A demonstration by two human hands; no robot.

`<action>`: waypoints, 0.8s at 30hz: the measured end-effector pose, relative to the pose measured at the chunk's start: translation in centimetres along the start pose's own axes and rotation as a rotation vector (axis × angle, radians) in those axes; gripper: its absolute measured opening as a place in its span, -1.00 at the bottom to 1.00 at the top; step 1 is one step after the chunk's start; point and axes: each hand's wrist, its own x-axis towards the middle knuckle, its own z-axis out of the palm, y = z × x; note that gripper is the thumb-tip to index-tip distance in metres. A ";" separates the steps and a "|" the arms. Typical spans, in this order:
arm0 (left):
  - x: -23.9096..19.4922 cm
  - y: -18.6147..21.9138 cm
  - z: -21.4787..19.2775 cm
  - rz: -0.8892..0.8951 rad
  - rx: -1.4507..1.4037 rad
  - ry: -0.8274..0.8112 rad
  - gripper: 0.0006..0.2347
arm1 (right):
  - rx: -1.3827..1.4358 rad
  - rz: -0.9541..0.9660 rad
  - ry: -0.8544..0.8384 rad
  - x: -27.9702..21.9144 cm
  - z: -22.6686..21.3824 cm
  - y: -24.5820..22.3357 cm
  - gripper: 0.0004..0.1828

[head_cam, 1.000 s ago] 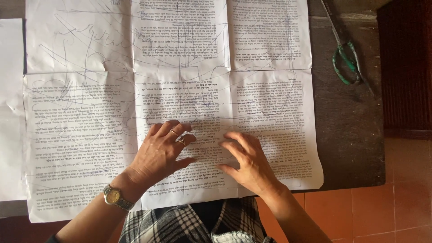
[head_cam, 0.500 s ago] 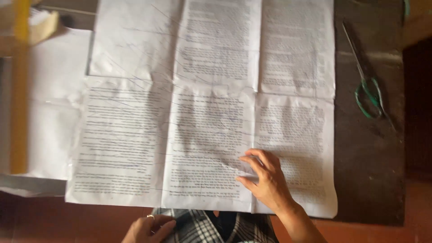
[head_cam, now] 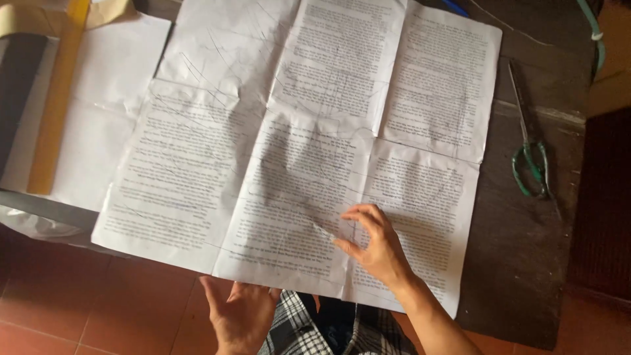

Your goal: The person smooths a large printed sheet on a table, folds its edges, and secures the sheet with a red tape dispenser. The person uses both hands to press and align the paper, then applies tape to hold it in place.

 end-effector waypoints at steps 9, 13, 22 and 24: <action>0.6 -6.2 1.7 -0.142 0.121 -0.367 -0.38 | 0.108 -0.024 -0.001 0.2 -0.6 -0.1 -0.53; 1.2 -7.8 3.8 -0.367 0.347 0.096 -0.47 | 0.138 -0.046 0.011 0.1 -0.7 -0.2 -0.61; 3.1 -10.0 -7.2 0.645 1.610 -0.254 -0.50 | 0.155 -0.063 0.072 0.3 -0.4 -0.5 -0.66; 3.0 -9.9 -6.2 0.651 1.590 -0.280 -0.51 | 0.175 -0.045 0.080 0.4 -0.4 -0.7 -0.69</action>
